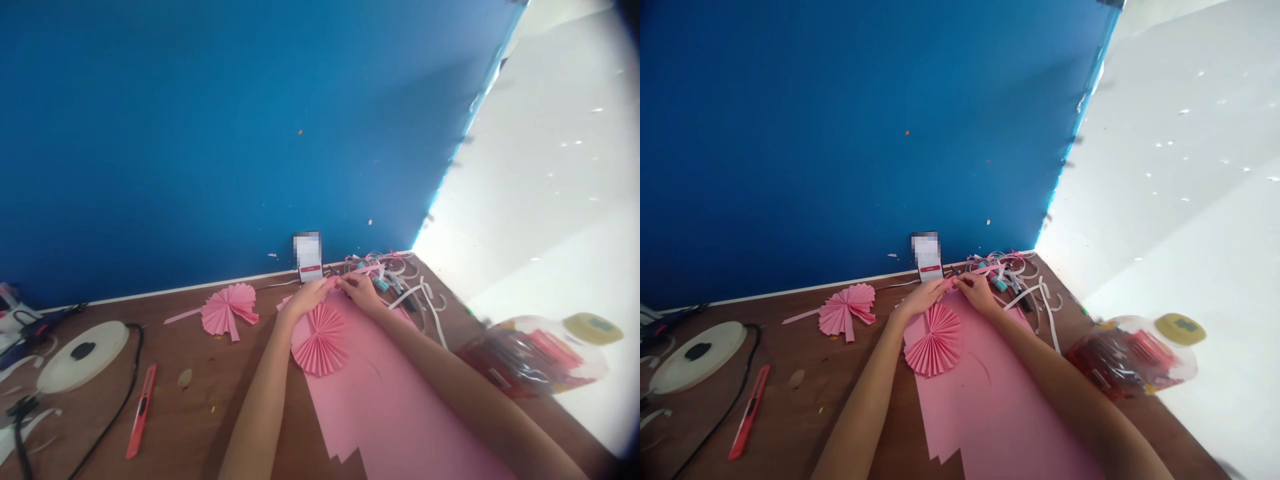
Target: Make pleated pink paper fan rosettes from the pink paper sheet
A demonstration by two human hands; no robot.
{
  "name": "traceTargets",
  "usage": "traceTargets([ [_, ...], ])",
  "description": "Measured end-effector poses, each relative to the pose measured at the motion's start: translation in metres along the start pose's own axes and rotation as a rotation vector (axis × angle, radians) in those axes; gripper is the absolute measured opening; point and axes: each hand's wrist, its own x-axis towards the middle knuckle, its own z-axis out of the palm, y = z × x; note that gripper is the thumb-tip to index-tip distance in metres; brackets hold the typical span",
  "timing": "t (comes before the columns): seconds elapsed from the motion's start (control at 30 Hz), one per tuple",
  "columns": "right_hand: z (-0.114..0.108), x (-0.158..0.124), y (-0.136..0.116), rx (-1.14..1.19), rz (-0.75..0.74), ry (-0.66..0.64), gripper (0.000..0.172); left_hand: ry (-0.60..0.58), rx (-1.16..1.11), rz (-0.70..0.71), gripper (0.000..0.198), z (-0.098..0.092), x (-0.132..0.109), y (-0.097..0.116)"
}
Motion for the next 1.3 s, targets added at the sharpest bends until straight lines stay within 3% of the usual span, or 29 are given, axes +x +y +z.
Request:
traceTargets([
  [0.43, 0.001, 0.002, 0.006, 0.091, 0.009, 0.016, 0.037, 0.008, 0.003, -0.021, 0.054, 0.004, 0.000, 0.003],
  [0.77, -0.001, 0.002, 0.008, 0.126, 0.024, 0.004, 0.037, -0.073, -0.051, -0.106, 0.059, 0.003, 0.000, -0.001],
  [1.3, -0.001, 0.001, 0.001, 0.146, -0.015, 0.034, 0.037, -0.013, -0.063, -0.028, 0.040, 0.015, 0.012, 0.003],
])
